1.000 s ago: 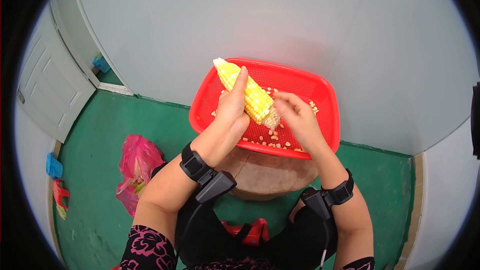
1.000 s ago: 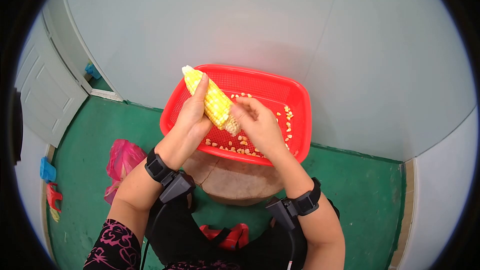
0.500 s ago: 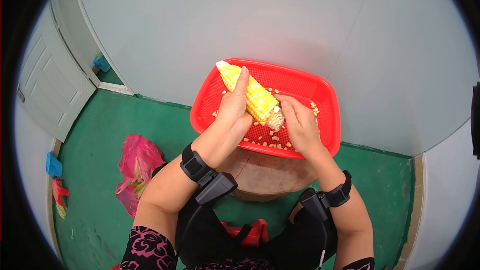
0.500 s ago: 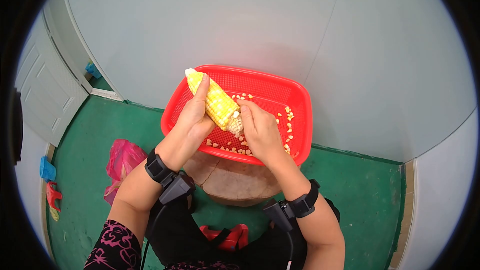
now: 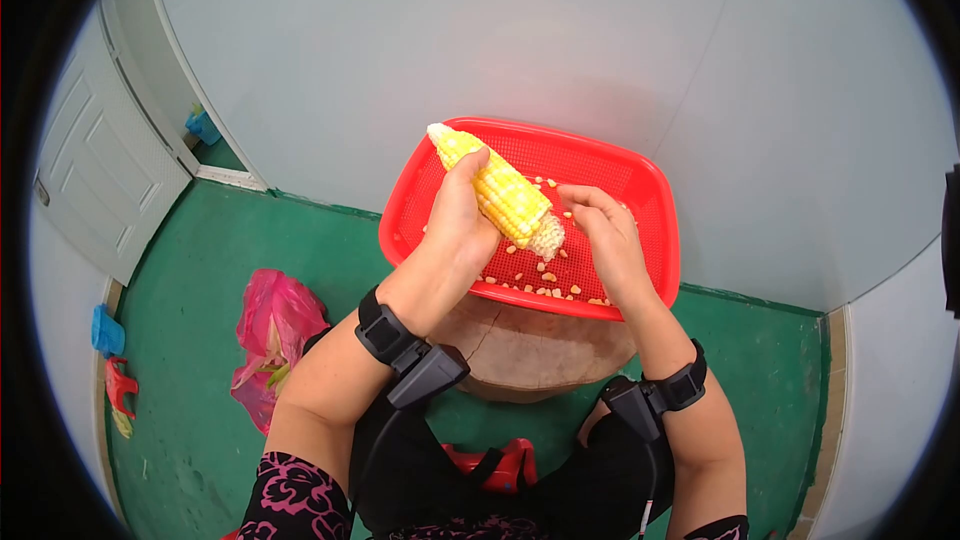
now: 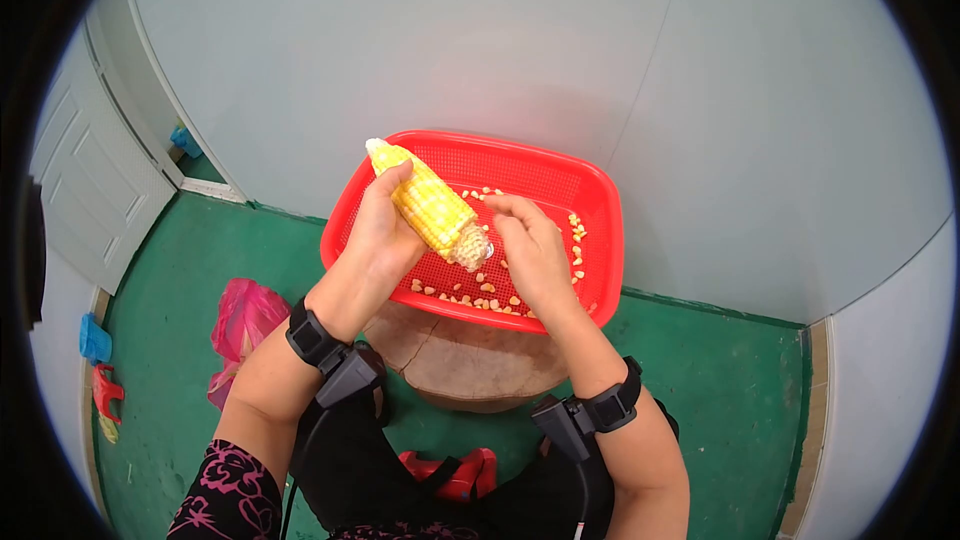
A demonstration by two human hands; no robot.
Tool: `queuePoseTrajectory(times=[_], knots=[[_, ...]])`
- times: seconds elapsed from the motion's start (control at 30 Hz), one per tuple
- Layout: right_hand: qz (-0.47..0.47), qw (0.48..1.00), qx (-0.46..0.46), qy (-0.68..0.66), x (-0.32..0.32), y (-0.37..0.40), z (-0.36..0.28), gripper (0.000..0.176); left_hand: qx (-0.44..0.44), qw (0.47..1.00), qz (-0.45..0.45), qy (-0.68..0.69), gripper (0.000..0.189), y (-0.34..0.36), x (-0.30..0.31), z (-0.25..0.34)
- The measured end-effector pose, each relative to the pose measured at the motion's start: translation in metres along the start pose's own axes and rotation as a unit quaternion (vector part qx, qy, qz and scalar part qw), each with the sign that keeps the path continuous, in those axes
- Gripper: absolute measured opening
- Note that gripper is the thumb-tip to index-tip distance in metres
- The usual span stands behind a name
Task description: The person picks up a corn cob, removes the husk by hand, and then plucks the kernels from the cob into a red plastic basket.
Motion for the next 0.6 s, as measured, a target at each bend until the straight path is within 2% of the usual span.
queuePoseTrajectory(times=[0.1,0.2,0.3,0.4,0.5,0.6], knots=[[-0.023,0.99,0.119,0.067,-0.014,0.006,-0.007,0.036,0.008,1.0,-0.023,0.003,0.034,-0.001,0.001,-0.003],[-0.041,0.998,0.045,0.013,-0.018,0.01,-0.008,0.04,-0.013,1.0,-0.024,-0.011,0.033,-0.006,0.003,-0.006],[-0.051,0.998,0.011,0.047,-0.017,0.013,-0.013,0.038,-0.001,0.999,-0.033,0.012,0.032,-0.006,0.002,-0.007],[-0.007,0.988,0.066,0.137,-0.011,0.012,-0.024,0.035,0.02,0.999,-0.041,0.02,0.03,-0.002,-0.002,-0.007],[-0.006,0.971,0.183,0.151,-0.013,0.015,-0.031,0.034,-0.005,1.0,-0.03,0.009,0.031,0.001,-0.002,-0.006],[-0.018,0.984,0.142,0.104,-0.014,0.015,-0.03,0.036,-0.042,0.998,-0.04,0.01,0.032,-0.005,0.0,-0.003]])
Point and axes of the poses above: each hand's wrist, its own y-axis away from the middle knuckle, its own x-axis out of the back of the hand, z = x × y, the point moved 5 cm from there along -y, towards the middle knuckle, and after that the axes turned 3 degrees about z, right-handed, at the moved point
